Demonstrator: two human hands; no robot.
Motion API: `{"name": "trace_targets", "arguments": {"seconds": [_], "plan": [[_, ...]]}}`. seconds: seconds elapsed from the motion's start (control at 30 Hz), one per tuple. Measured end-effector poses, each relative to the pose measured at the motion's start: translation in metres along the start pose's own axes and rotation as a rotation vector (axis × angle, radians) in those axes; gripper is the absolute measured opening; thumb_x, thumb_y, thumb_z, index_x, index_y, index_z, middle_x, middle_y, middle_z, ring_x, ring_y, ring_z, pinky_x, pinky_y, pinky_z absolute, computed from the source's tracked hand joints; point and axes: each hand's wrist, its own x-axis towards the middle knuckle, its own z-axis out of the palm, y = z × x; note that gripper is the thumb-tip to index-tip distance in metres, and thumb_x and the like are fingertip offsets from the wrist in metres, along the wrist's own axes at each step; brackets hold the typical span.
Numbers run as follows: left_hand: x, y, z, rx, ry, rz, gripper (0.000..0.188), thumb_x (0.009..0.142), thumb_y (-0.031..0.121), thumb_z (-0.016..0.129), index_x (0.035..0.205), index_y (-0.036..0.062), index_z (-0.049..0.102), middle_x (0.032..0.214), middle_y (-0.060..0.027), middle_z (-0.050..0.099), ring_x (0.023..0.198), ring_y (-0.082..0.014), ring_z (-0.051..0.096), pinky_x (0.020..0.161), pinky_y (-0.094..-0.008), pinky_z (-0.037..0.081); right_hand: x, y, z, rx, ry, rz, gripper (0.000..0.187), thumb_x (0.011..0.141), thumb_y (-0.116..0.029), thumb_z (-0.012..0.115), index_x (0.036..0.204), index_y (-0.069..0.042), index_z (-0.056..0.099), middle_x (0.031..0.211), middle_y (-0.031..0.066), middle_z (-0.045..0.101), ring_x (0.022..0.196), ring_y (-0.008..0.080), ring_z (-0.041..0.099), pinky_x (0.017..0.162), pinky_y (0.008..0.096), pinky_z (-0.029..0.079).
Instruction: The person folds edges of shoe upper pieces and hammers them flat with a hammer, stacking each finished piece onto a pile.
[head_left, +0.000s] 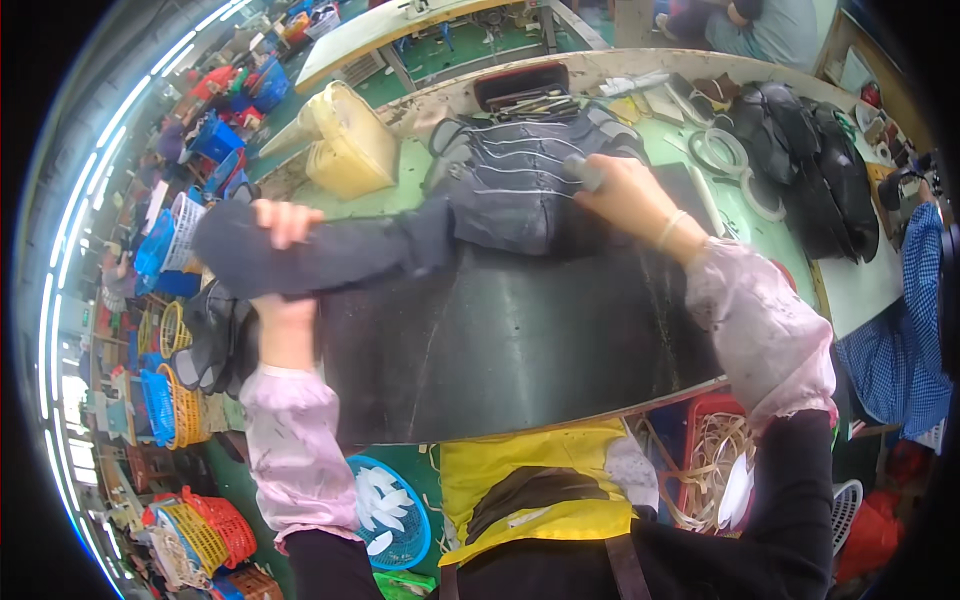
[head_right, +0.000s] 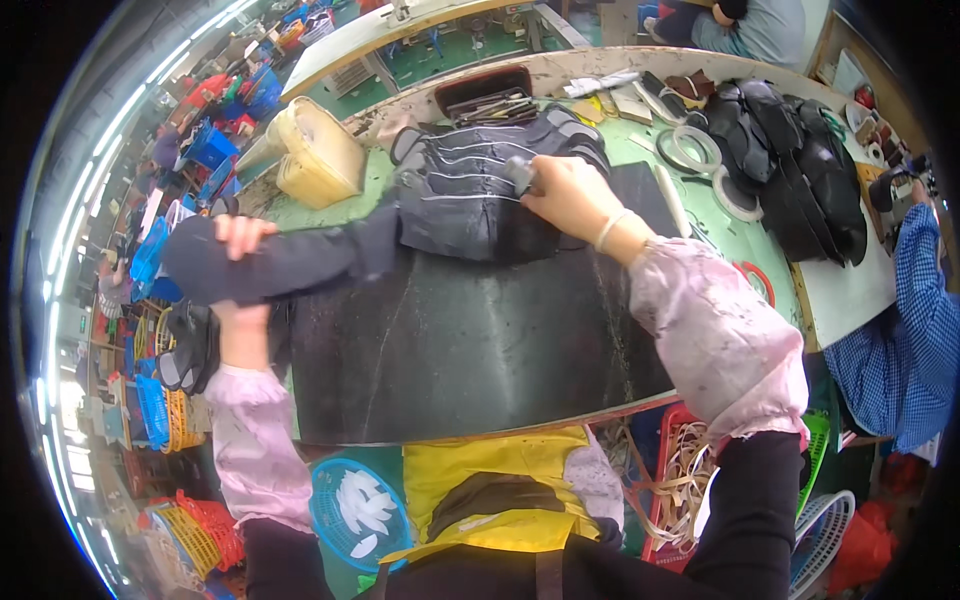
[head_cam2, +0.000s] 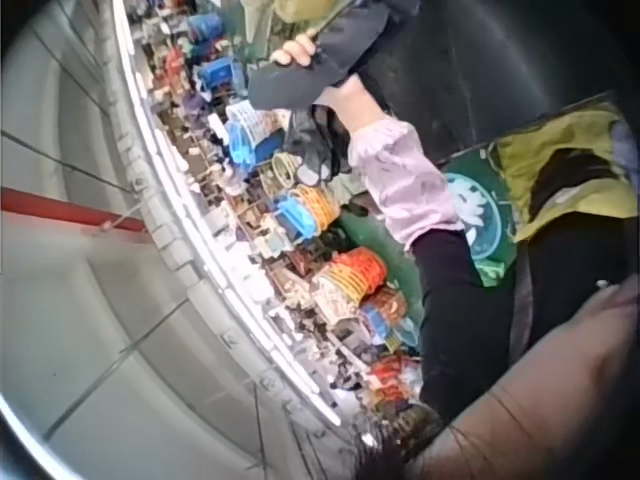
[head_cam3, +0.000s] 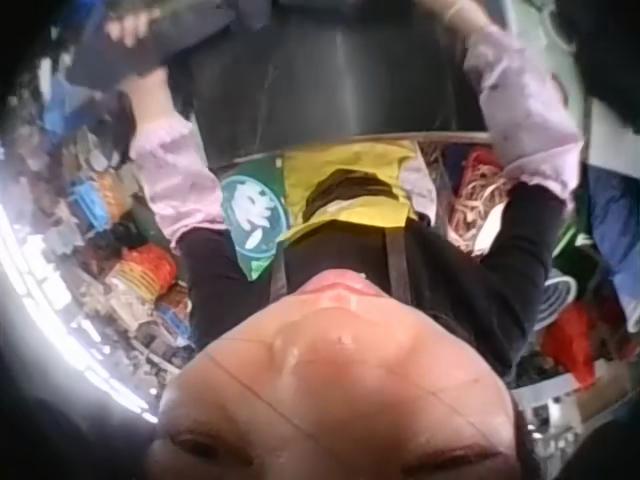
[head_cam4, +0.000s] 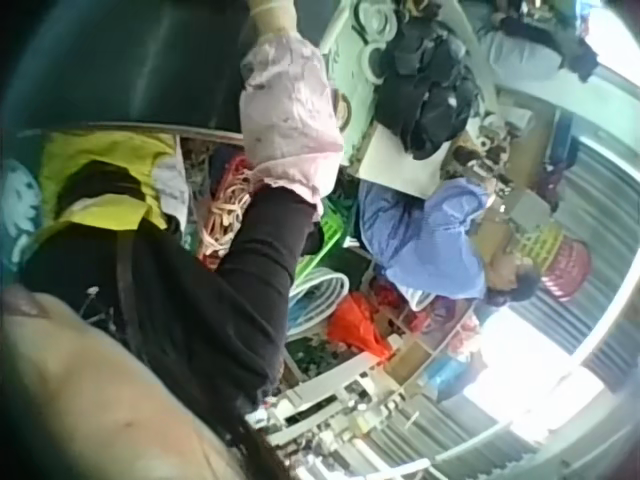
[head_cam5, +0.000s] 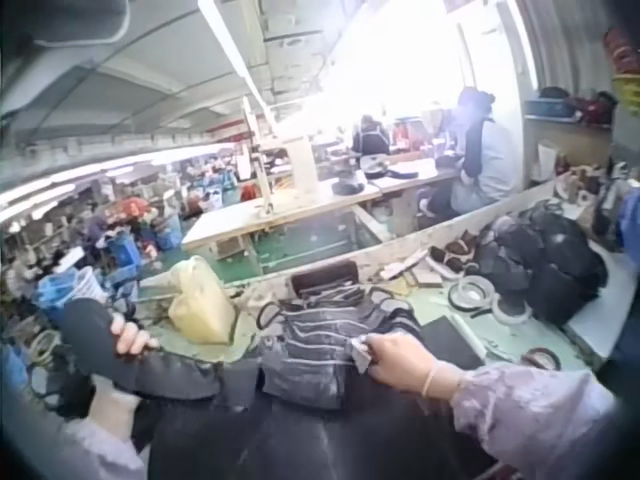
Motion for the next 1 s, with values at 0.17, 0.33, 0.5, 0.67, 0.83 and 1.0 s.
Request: {"name": "trace_targets", "arguments": {"seconds": [0.17, 0.33, 0.5, 0.67, 0.83, 1.0], "plan": [[-0.013, -0.061, 0.038, 0.319, -0.056, -0.044, 0.031, 0.105, 0.039, 0.049, 0.085, 0.0165, 0.043, 0.067, 0.0022, 0.043, 0.072, -0.0167, 0.046, 0.095, -0.0365, 0.043, 0.024, -0.021, -0.023, -0.122, 0.101, 0.017, 0.027, 0.086, -0.03, 0.074, 0.093, -0.004, 0.067, 0.089, 0.0175, 0.072, 0.087, 0.0381, 0.071, 0.081, 0.0477, 0.056], [-0.01, -0.081, 0.047, 0.332, -0.144, -0.009, 0.034, 0.104, 0.043, 0.05, 0.089, 0.0128, 0.047, 0.07, -0.0045, 0.052, 0.075, -0.0202, 0.052, 0.085, -0.0355, 0.043, 0.072, -0.069, 0.018, -0.066, -0.053, -0.099, 0.032, 0.087, -0.033, 0.076, 0.103, -0.007, 0.066, 0.096, 0.0164, 0.073, 0.092, 0.038, 0.072, 0.082, 0.0481, 0.057], [-0.009, -0.1, 0.05, 0.295, -0.126, -0.014, 0.036, 0.103, 0.043, 0.051, 0.088, 0.0113, 0.047, 0.07, -0.007, 0.054, 0.072, -0.0195, 0.051, 0.082, -0.0338, 0.044, 0.113, -0.076, 0.07, -0.233, -0.154, -0.018, 0.029, 0.091, -0.035, 0.071, 0.102, -0.008, 0.077, 0.099, 0.0181, 0.076, 0.097, 0.0371, 0.074, 0.083, 0.0469, 0.058], [-0.014, -0.093, 0.042, 0.147, -0.132, 0.038, 0.031, 0.104, 0.039, 0.051, 0.085, 0.014, 0.046, 0.066, -0.0021, 0.049, 0.068, -0.0164, 0.047, 0.074, -0.0319, 0.04, 0.118, -0.075, 0.096, -0.305, -0.166, 0.048, 0.03, 0.101, -0.034, 0.061, 0.103, -0.01, 0.079, 0.1, 0.0161, 0.077, 0.097, 0.0338, 0.076, 0.083, 0.0453, 0.059], [-0.026, -0.029, 0.013, -0.102, -0.015, 0.192, 0.027, 0.1, 0.031, 0.059, 0.08, 0.0176, 0.048, 0.062, 0.0051, 0.043, 0.066, -0.0113, 0.039, 0.078, -0.0309, 0.036, 0.116, -0.082, 0.097, -0.371, -0.223, 0.075, 0.029, 0.101, -0.033, 0.062, 0.105, -0.01, 0.079, 0.1, 0.0149, 0.077, 0.097, 0.0333, 0.076, 0.083, 0.0447, 0.059], [-0.051, 0.088, 0.033, 0.48, -0.143, 0.268, 0.018, 0.106, 0.021, 0.05, 0.09, 0.0128, 0.048, 0.068, 0.0007, 0.049, 0.067, -0.0115, 0.046, 0.07, -0.0275, 0.035, 0.113, -0.067, 0.094, -0.317, -0.218, -0.01, 0.025, 0.099, -0.028, 0.063, 0.105, -0.011, 0.079, 0.103, 0.0175, 0.077, 0.1, 0.0343, 0.075, 0.085, 0.0451, 0.059]]}}
